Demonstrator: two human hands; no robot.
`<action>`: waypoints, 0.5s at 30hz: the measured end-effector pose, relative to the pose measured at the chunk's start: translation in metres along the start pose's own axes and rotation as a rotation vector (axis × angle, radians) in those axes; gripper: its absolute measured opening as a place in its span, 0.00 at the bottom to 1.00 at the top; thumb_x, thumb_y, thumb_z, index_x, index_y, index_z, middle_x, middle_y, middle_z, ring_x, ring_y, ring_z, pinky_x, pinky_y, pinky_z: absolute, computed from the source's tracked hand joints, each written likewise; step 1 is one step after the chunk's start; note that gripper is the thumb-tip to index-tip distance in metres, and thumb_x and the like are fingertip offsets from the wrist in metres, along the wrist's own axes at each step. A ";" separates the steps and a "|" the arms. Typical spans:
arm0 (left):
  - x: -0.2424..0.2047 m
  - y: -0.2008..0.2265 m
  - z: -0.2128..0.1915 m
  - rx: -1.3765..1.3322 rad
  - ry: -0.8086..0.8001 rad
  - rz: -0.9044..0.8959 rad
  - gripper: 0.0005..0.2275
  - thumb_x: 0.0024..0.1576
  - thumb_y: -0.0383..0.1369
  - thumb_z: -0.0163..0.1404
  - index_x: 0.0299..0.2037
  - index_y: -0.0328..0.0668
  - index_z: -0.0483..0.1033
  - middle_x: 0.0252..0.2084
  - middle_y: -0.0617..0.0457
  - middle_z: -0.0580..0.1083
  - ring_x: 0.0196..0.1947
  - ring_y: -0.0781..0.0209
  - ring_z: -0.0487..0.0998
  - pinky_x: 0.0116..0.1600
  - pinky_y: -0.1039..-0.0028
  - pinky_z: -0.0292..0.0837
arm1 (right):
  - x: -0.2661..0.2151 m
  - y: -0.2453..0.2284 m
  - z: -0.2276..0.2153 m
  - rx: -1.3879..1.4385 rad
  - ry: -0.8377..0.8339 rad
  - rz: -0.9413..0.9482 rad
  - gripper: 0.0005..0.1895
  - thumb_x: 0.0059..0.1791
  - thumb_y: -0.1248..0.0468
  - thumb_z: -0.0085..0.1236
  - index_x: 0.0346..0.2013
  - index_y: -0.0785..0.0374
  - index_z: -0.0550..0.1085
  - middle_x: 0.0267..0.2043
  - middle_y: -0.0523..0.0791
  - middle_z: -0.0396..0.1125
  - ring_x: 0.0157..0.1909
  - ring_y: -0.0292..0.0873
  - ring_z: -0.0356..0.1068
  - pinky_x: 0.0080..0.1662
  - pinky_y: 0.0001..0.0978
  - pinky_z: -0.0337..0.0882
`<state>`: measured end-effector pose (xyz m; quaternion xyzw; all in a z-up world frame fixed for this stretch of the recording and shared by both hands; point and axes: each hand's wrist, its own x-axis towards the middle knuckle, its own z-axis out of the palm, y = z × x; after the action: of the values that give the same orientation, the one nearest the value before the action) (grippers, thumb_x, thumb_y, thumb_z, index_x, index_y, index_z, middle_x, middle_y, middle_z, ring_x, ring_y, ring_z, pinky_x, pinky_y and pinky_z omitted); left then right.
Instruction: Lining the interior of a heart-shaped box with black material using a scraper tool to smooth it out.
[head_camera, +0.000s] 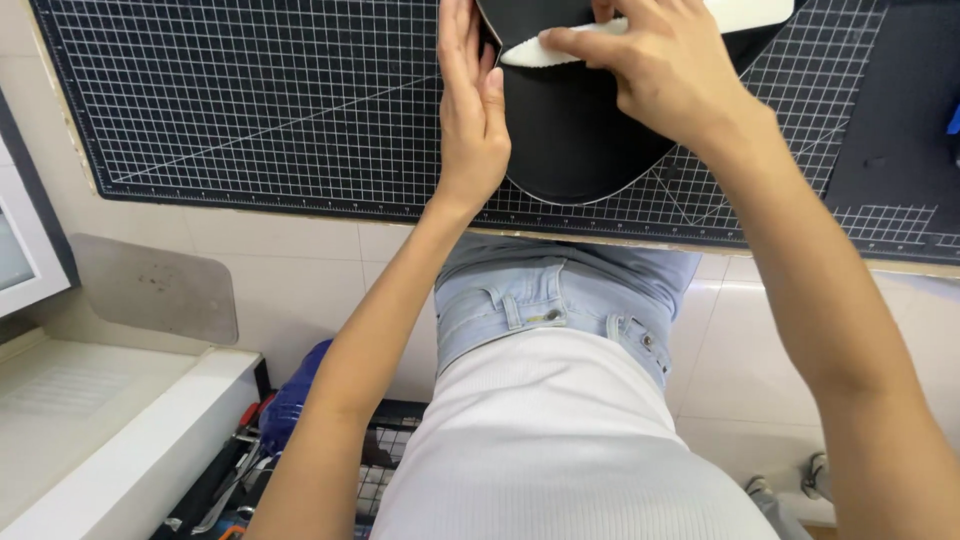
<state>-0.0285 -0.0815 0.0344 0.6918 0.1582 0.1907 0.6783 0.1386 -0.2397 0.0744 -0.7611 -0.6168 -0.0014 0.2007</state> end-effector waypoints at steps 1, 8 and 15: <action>-0.002 0.000 0.000 0.002 -0.001 -0.003 0.26 0.75 0.26 0.33 0.77 0.55 0.34 0.82 0.47 0.44 0.85 0.50 0.45 0.88 0.56 0.48 | 0.001 0.002 0.000 0.003 0.000 0.002 0.25 0.49 0.75 0.58 0.58 0.52 0.82 0.46 0.47 0.63 0.45 0.52 0.66 0.38 0.44 0.65; -0.003 0.003 0.003 0.029 0.007 0.003 0.26 0.74 0.24 0.32 0.77 0.54 0.33 0.82 0.49 0.41 0.85 0.50 0.43 0.88 0.58 0.48 | 0.004 0.013 -0.007 0.084 -0.155 0.027 0.30 0.48 0.76 0.56 0.63 0.52 0.79 0.44 0.48 0.70 0.41 0.50 0.68 0.34 0.42 0.61; -0.003 0.003 0.005 0.021 0.020 0.011 0.25 0.75 0.26 0.32 0.78 0.54 0.34 0.82 0.50 0.41 0.85 0.53 0.43 0.88 0.60 0.49 | -0.002 -0.001 -0.007 -0.020 -0.018 0.092 0.31 0.44 0.76 0.59 0.61 0.53 0.81 0.46 0.51 0.66 0.45 0.56 0.67 0.39 0.47 0.64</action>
<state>-0.0288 -0.0872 0.0376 0.6978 0.1631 0.1996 0.6682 0.1389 -0.2435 0.0811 -0.7907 -0.5828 0.0087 0.1875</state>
